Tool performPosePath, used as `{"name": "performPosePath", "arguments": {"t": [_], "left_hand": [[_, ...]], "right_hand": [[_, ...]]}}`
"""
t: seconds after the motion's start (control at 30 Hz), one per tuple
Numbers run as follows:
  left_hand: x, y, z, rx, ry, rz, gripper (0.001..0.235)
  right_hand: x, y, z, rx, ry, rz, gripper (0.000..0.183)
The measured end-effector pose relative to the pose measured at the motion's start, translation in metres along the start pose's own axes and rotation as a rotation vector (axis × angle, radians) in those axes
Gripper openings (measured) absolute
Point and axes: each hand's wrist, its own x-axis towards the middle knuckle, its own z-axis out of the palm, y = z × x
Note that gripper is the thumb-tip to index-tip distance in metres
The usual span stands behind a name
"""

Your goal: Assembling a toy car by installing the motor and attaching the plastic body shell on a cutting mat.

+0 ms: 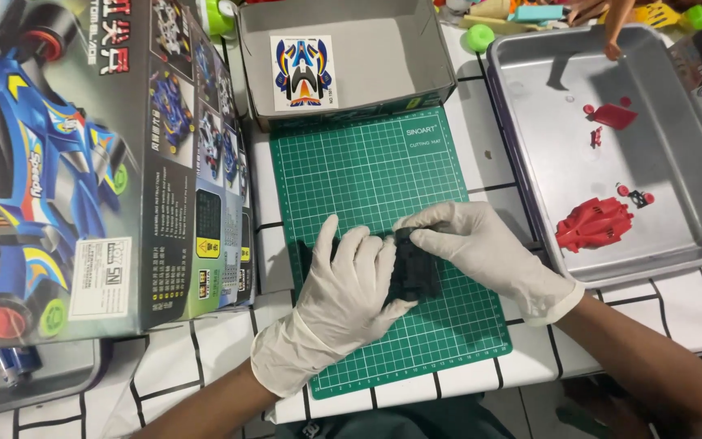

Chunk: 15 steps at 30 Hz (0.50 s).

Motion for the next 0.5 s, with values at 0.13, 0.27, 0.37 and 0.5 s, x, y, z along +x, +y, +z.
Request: {"name": "performPosePath", "arguments": {"t": [0.13,0.27,0.37,0.5], "left_hand": [[0.0,-0.001,0.003,-0.014,0.007,0.031,0.074],[0.001,0.0,0.001,-0.021,-0.002,0.021,0.069],[0.006,0.001,-0.003,-0.037,0.036,0.009,0.061],[-0.001,-0.001,0.005,-0.062,-0.029,-0.001,0.07]], "right_hand": [[0.004,0.011,0.0,0.027,0.072,-0.01,0.015],[0.008,0.018,-0.005,0.03,0.021,-0.049,0.018],[0.01,0.029,-0.01,0.02,-0.025,-0.171,0.019],[0.013,0.042,-0.01,-0.137,0.009,-0.459,0.02]]}}
